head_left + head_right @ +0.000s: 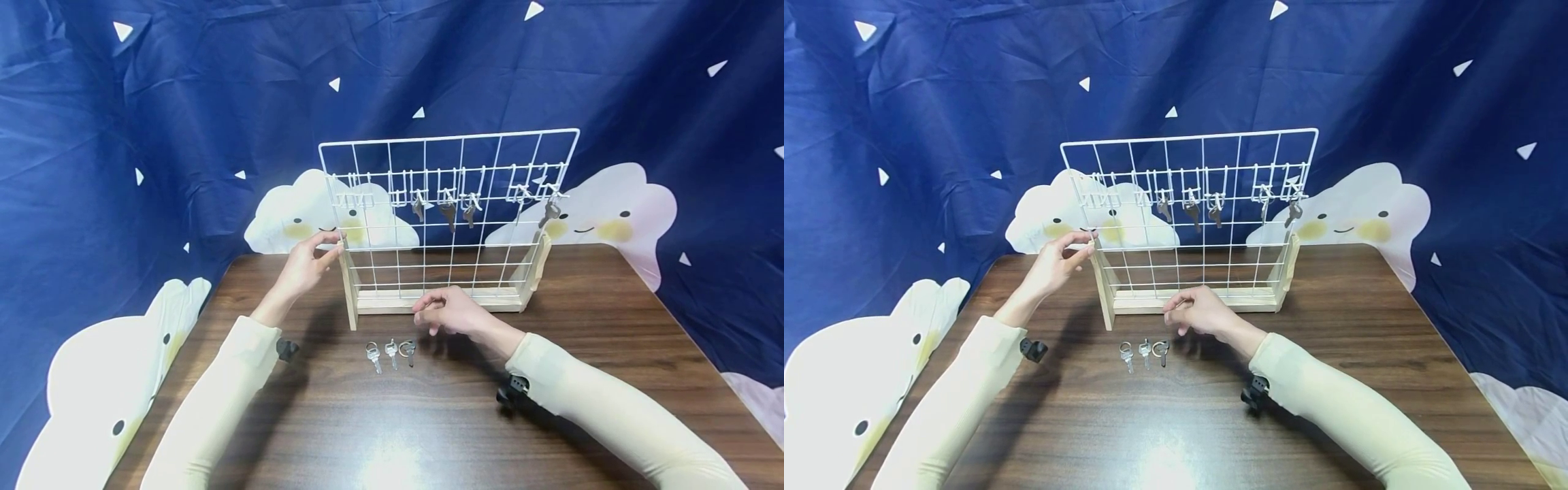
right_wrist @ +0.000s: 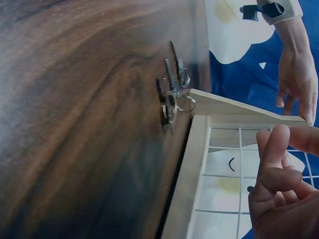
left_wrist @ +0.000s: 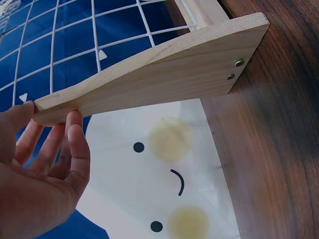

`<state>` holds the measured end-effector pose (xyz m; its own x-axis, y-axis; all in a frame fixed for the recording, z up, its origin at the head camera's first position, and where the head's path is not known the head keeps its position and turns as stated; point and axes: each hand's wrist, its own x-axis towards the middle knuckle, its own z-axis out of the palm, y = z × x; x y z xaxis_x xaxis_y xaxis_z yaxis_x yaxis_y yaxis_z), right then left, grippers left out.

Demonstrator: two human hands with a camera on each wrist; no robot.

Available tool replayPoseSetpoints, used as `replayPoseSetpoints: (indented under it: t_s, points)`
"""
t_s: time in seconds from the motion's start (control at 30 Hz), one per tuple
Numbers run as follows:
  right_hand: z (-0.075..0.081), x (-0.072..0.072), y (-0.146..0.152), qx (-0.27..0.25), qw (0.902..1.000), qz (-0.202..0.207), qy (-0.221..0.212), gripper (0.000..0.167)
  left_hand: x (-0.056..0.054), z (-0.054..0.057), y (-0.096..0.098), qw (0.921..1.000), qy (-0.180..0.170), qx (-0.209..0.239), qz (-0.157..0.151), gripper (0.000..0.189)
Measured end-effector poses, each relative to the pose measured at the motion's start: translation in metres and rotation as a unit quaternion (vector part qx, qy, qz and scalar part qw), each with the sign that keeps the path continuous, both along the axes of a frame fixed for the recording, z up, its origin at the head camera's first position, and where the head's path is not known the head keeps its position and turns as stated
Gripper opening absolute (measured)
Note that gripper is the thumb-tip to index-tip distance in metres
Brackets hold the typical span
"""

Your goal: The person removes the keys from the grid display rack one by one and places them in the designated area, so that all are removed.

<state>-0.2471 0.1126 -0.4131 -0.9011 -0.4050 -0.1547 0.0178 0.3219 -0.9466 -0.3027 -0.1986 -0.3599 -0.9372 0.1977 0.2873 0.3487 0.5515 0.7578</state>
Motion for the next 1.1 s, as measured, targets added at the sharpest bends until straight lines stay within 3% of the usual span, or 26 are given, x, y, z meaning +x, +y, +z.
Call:
replayPoseSetpoints:
  t_s: [0.5, 1.1]
  points:
    - [0.019, 0.000, 0.001, 0.011, 0.9991, -0.018, 0.037, 0.023, 0.000, -0.001, 0.000, 0.9999, 0.003, 0.009, -0.008, 0.034]
    - [0.040, -0.002, -0.001, -0.030, 0.9975, -0.011, 0.063, 0.022, 0.000, -0.001, 0.000, 0.9999, 0.002, 0.009, -0.007, 0.034]
